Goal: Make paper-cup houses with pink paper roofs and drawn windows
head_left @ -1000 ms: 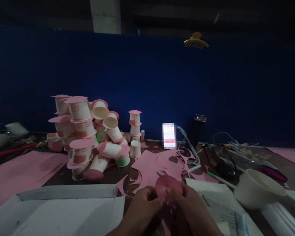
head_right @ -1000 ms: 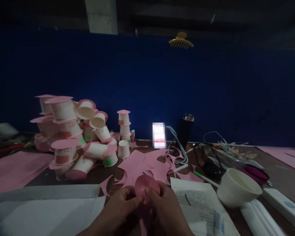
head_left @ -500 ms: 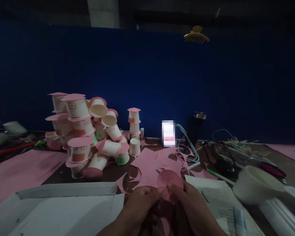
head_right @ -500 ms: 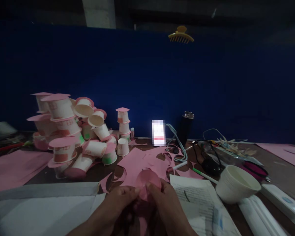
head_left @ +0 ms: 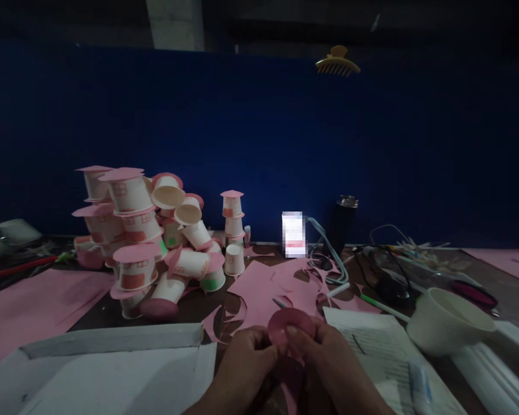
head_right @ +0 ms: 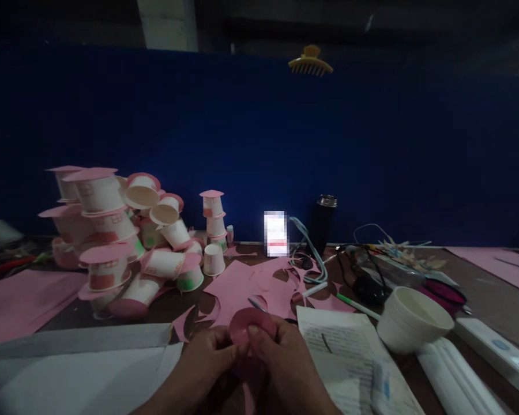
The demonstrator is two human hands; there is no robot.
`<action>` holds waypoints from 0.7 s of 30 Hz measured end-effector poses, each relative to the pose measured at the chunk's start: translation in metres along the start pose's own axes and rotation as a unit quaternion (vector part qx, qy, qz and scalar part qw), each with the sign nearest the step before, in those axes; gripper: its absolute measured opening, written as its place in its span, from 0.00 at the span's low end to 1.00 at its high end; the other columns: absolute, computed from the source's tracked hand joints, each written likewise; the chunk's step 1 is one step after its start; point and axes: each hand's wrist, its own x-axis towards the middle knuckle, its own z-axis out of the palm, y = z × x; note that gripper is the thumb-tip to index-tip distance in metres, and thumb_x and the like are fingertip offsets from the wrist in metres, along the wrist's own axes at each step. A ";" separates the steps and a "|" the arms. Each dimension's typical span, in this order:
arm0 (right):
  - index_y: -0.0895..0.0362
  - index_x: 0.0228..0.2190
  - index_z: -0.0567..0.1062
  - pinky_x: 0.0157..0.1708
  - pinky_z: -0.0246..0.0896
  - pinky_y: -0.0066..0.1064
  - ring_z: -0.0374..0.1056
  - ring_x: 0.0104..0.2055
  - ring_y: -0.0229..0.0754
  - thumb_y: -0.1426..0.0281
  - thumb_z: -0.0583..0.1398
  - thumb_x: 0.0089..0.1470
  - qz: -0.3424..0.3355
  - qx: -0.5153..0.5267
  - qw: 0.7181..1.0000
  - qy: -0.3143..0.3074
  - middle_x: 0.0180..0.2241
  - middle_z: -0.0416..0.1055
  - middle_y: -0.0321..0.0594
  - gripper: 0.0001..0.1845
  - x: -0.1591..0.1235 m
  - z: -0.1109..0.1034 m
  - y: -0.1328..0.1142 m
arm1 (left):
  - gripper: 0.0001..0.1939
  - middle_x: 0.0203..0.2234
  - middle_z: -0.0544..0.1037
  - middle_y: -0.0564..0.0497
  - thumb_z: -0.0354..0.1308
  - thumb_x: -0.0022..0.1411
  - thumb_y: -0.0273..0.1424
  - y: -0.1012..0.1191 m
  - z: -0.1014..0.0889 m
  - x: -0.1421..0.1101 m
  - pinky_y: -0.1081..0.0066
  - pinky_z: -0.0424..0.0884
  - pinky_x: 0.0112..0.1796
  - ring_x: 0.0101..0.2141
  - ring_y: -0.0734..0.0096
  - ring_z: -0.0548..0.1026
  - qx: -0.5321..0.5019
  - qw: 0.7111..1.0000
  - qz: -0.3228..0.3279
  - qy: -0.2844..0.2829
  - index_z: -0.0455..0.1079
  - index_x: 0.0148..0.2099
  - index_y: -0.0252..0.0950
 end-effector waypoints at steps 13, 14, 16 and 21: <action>0.54 0.42 0.76 0.43 0.64 0.34 0.70 0.45 0.47 0.67 0.63 0.41 -0.089 -0.056 0.994 0.009 0.41 0.76 0.40 0.21 0.002 -0.006 -0.001 | 0.07 0.26 0.78 0.50 0.58 0.51 0.31 0.009 -0.006 -0.003 0.71 0.65 0.31 0.30 0.65 0.73 0.146 0.981 0.104 0.077 0.75 0.30 0.34; 0.53 0.46 0.73 0.46 0.62 0.34 0.67 0.48 0.47 0.67 0.64 0.39 -0.091 -0.027 0.995 0.014 0.45 0.74 0.41 0.28 0.004 -0.008 0.001 | 0.07 0.27 0.78 0.50 0.57 0.52 0.31 0.010 -0.007 -0.004 0.71 0.64 0.31 0.31 0.64 0.73 0.188 0.968 0.128 0.103 0.75 0.30 0.35; 0.54 0.46 0.72 0.45 0.62 0.33 0.67 0.49 0.48 0.67 0.67 0.33 -0.064 0.027 0.997 0.026 0.46 0.73 0.42 0.32 0.006 -0.011 0.006 | 0.07 0.29 0.78 0.50 0.56 0.54 0.31 0.009 -0.011 -0.006 0.70 0.64 0.33 0.31 0.65 0.73 0.257 0.937 0.181 0.150 0.75 0.33 0.37; 0.53 0.33 0.72 0.26 0.60 0.28 0.70 0.31 0.41 0.57 0.65 0.38 0.101 0.218 0.970 0.045 0.30 0.73 0.35 0.20 0.006 -0.009 0.013 | 0.14 0.36 0.79 0.51 0.52 0.55 0.20 0.001 -0.018 -0.006 0.70 0.66 0.39 0.38 0.66 0.75 0.380 0.828 0.346 0.224 0.74 0.39 0.40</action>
